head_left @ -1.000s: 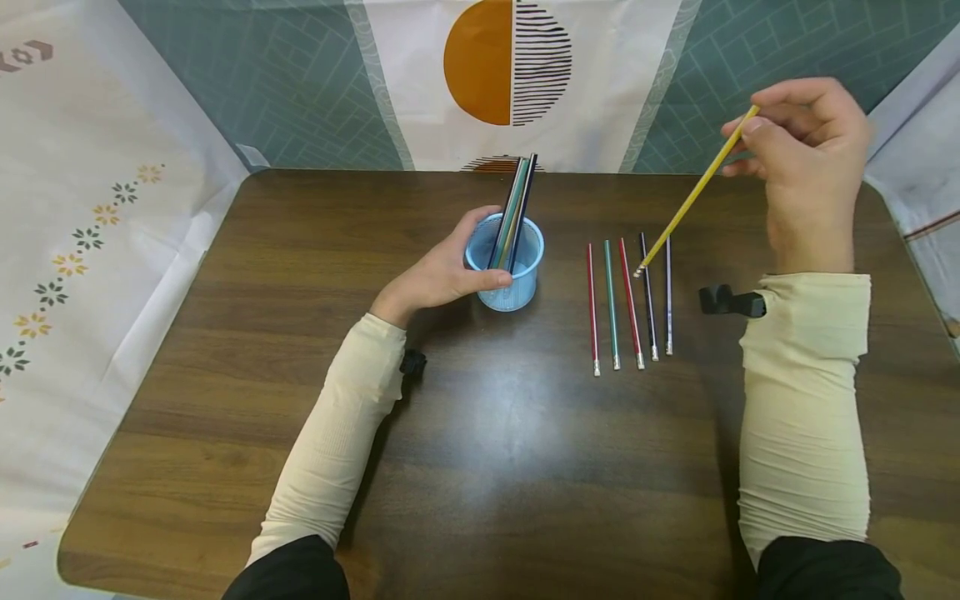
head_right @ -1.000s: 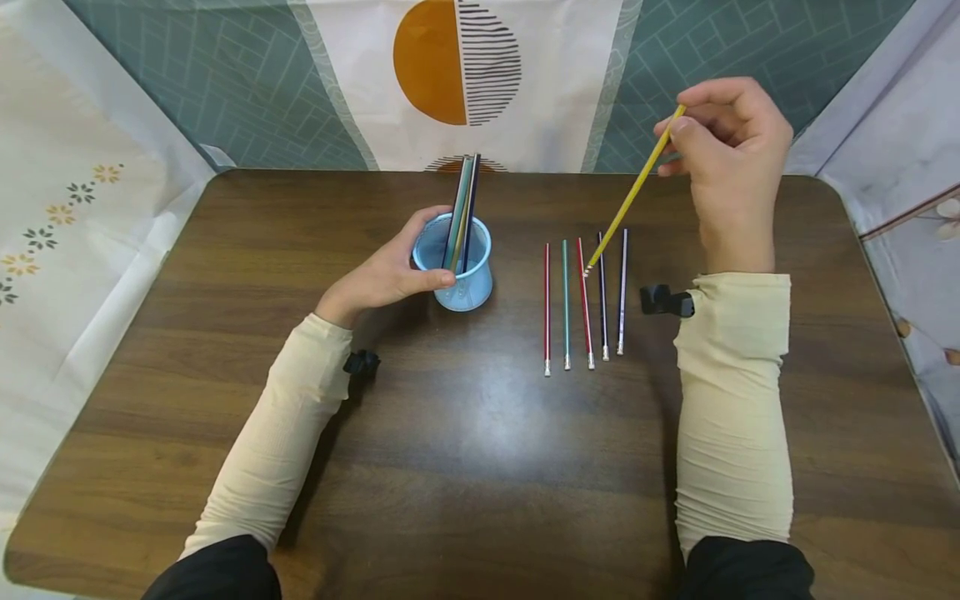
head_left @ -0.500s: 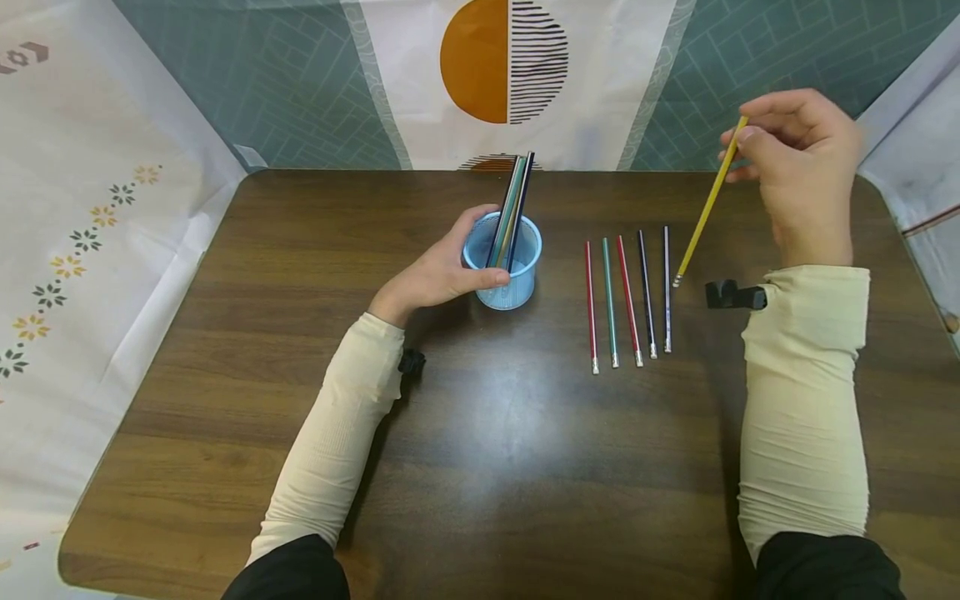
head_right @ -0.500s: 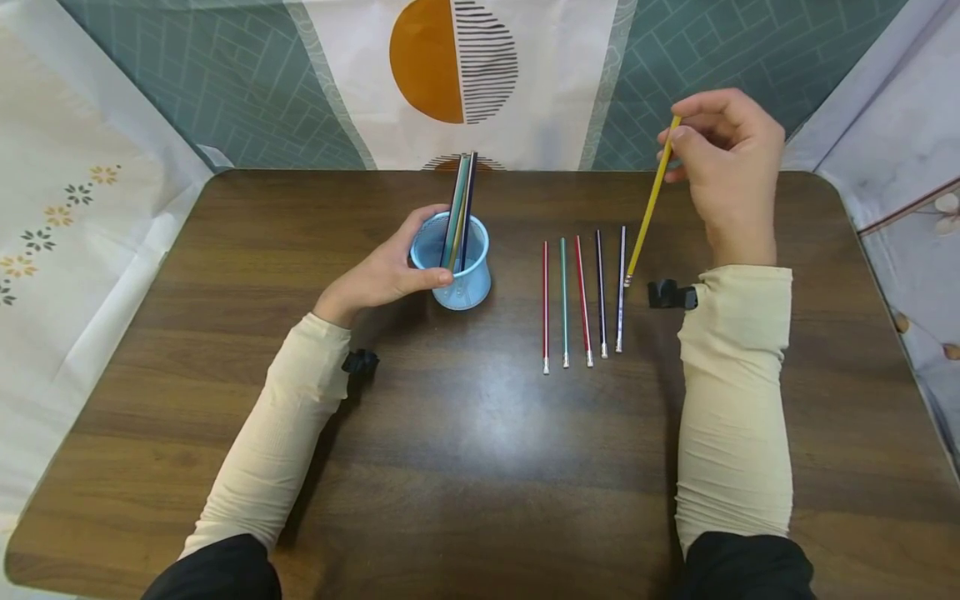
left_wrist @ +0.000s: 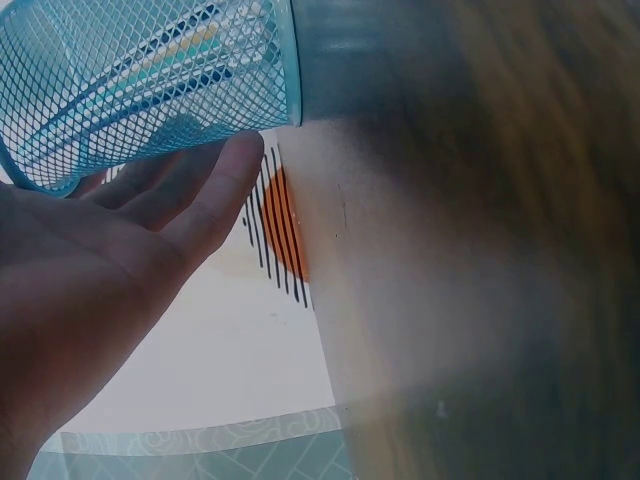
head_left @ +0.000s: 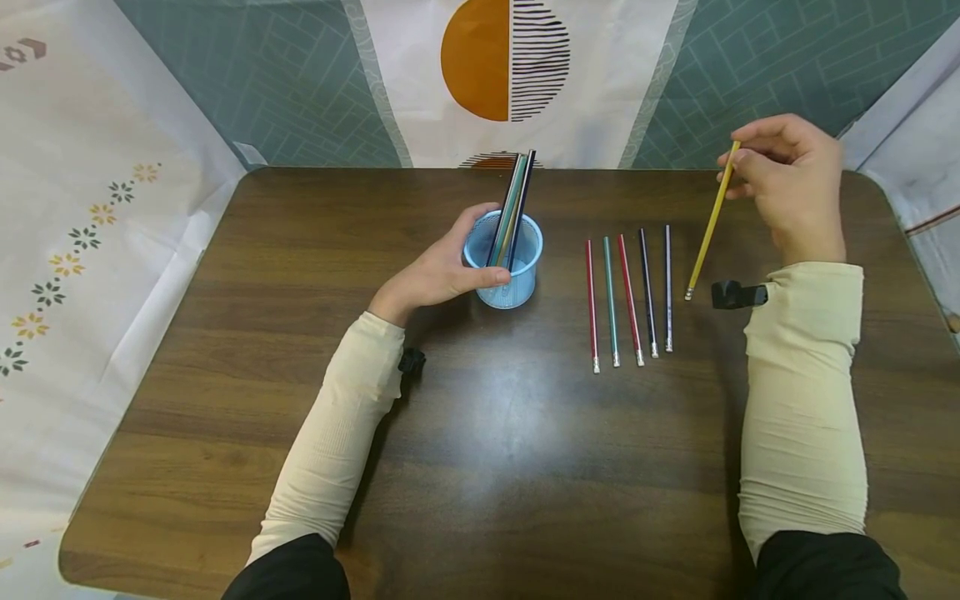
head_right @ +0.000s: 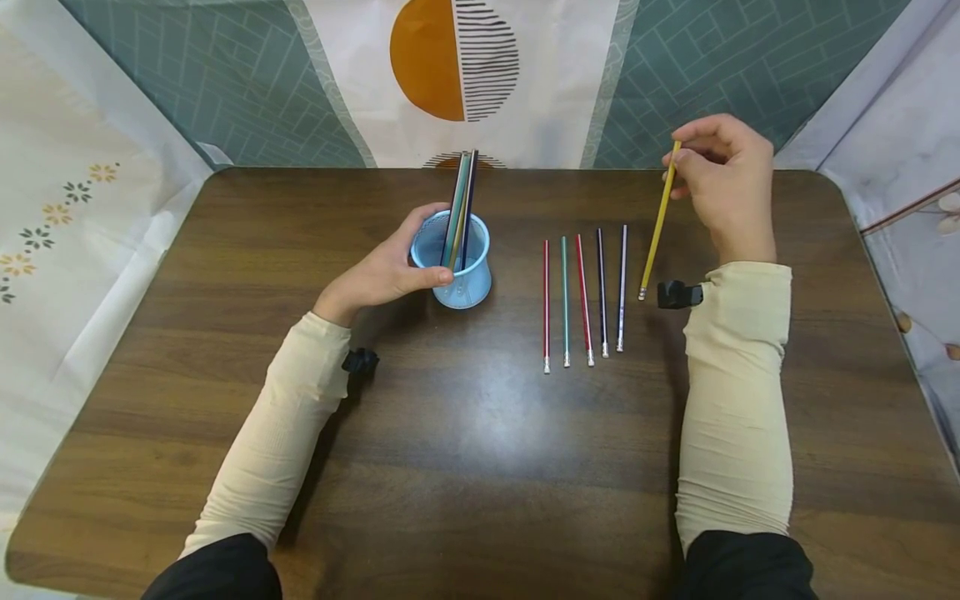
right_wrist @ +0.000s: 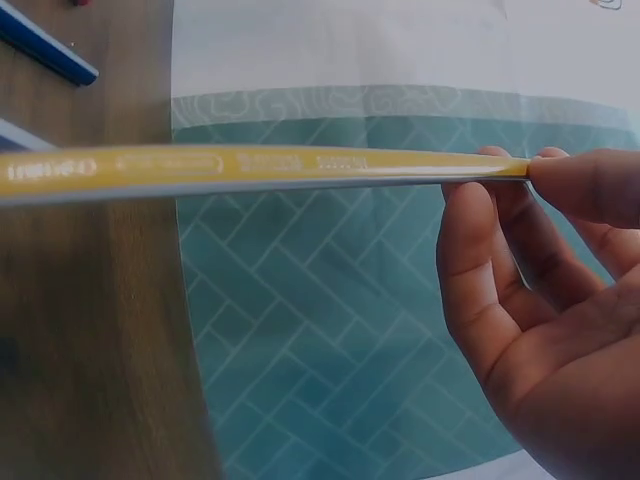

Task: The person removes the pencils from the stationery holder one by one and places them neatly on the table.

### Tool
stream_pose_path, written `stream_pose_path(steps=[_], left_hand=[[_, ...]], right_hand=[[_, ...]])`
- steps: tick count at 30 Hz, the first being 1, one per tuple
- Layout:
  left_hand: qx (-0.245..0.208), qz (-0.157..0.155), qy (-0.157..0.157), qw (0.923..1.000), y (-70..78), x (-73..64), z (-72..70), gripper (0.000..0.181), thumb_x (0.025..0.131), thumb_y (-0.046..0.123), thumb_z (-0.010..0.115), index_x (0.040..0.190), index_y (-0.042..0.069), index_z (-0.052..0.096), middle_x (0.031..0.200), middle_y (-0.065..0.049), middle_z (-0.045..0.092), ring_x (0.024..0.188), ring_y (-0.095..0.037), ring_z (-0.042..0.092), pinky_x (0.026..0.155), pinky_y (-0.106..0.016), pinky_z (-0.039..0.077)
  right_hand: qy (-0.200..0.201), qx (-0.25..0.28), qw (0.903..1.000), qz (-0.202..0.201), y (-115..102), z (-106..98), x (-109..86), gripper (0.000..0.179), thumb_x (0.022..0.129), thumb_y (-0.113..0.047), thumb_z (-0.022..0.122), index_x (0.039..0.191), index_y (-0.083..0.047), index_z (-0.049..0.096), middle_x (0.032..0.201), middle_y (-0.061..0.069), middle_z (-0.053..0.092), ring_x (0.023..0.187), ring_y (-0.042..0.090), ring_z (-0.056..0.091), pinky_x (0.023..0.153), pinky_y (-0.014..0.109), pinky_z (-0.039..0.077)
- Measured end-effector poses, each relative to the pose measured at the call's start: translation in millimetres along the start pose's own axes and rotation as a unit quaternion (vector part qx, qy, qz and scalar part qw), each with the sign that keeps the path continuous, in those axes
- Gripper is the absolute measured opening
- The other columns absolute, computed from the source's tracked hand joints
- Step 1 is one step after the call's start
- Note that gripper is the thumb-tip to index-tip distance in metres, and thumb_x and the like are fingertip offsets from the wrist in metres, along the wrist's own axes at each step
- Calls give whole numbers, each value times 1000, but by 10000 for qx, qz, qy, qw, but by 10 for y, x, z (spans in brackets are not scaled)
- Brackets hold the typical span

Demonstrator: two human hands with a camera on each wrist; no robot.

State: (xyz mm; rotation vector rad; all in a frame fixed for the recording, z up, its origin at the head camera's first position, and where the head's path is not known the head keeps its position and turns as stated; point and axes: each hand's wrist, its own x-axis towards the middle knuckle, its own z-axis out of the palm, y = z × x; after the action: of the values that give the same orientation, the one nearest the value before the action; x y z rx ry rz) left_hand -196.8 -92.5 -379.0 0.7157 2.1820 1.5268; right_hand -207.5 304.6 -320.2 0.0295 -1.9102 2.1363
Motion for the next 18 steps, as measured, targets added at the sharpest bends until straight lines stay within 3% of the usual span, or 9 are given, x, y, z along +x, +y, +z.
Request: stream_pose_path(steps=[10,18], left_hand=[[52,-68,12,10000,10,-4,1,88,89,27,79,155,23,21,136,-8,45,122,-24,46,99,-45,45],[73,-35,5,10000,0,-8,1,88,89,26,79,155,23,22,136,-8,45,122,-24,46,99,-44,45]], right_hand=[[-119,-148,9998,49,-9,-14,-4,17,90,17,60,99,7,70,83,9,72,76,19,68,52,20,54],[-36,-939,9956,-31,-22,31,-8,19,90,14,58,95,1,71,81,5,70,71,16,65,52,18,52]])
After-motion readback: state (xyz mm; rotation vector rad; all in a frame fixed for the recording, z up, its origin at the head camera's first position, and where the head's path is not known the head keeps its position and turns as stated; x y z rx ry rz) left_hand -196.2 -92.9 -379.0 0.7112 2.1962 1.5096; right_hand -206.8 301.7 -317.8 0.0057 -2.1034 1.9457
